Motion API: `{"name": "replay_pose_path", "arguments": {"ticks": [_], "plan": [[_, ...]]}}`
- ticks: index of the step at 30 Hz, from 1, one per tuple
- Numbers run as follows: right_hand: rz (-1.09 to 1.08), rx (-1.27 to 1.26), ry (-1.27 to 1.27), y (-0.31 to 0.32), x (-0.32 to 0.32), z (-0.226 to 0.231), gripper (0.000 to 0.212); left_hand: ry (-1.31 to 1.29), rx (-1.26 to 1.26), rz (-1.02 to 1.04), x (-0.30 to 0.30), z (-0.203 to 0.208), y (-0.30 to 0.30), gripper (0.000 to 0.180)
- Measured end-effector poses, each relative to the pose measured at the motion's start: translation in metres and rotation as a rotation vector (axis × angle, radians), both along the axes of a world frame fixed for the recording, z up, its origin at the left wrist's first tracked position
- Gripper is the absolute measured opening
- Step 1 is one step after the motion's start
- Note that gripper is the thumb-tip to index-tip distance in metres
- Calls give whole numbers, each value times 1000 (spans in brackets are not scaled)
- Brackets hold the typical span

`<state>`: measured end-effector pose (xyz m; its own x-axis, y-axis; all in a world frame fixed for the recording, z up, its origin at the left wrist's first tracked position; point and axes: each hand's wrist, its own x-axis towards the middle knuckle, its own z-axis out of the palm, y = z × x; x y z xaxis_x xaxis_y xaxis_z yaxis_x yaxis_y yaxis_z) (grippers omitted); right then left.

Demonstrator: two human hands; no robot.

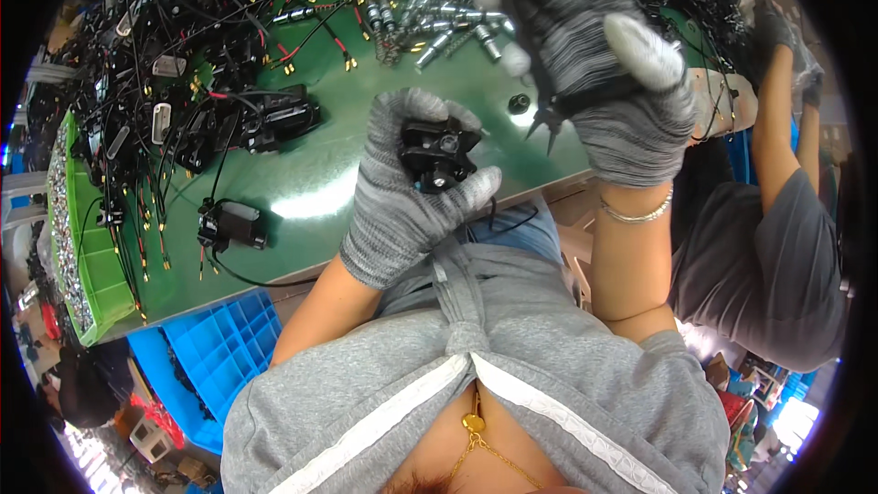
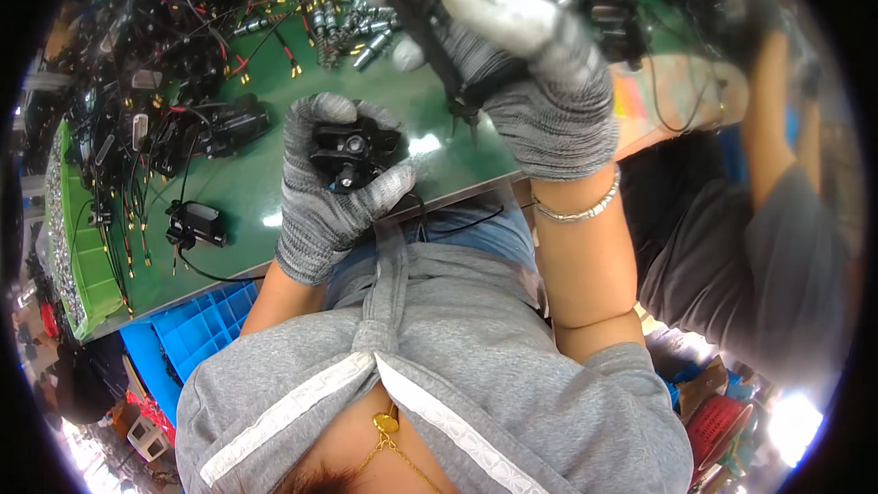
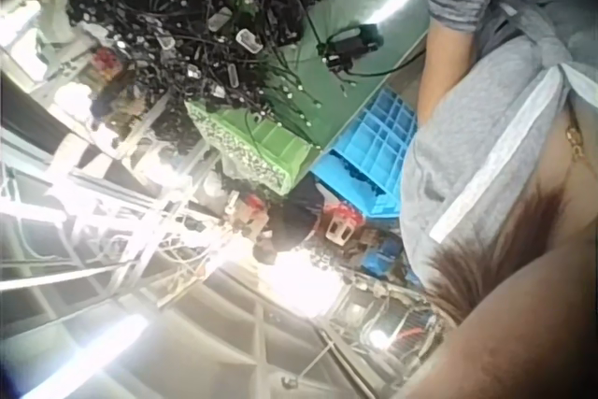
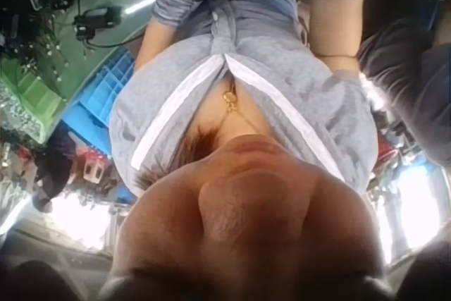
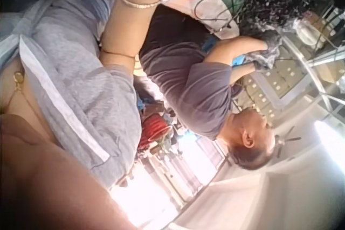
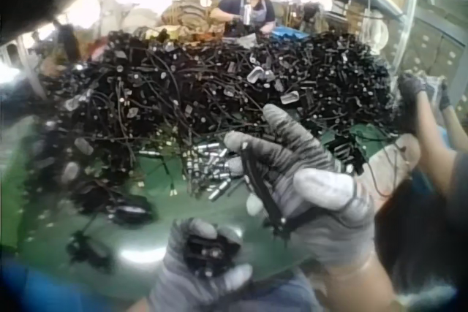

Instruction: The recorder is seen assembling black plastic connectors onto wire harness components at a factory manual workstation.

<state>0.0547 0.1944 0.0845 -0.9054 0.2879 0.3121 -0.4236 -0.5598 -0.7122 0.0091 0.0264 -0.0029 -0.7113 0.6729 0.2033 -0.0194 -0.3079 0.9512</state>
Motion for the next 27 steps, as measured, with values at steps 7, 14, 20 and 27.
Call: {"name": "replay_pose_path", "arguments": {"ticks": [7, 14, 20, 27], "plan": [[375, 51, 617, 30, -30, -2, 52, 32, -14, -21, -1, 0, -1, 58], [331, -107, 630, 8, -31, -14, 45, 120, -97, 1, 1, 7, -6, 61], [381, -152, 585, 2, -34, -17, 47, 111, -55, 4, 2, -2, -4, 62], [437, -192, 538, 0, -36, -21, 50, 149, -153, 10, 3, 3, -6, 64]]}}
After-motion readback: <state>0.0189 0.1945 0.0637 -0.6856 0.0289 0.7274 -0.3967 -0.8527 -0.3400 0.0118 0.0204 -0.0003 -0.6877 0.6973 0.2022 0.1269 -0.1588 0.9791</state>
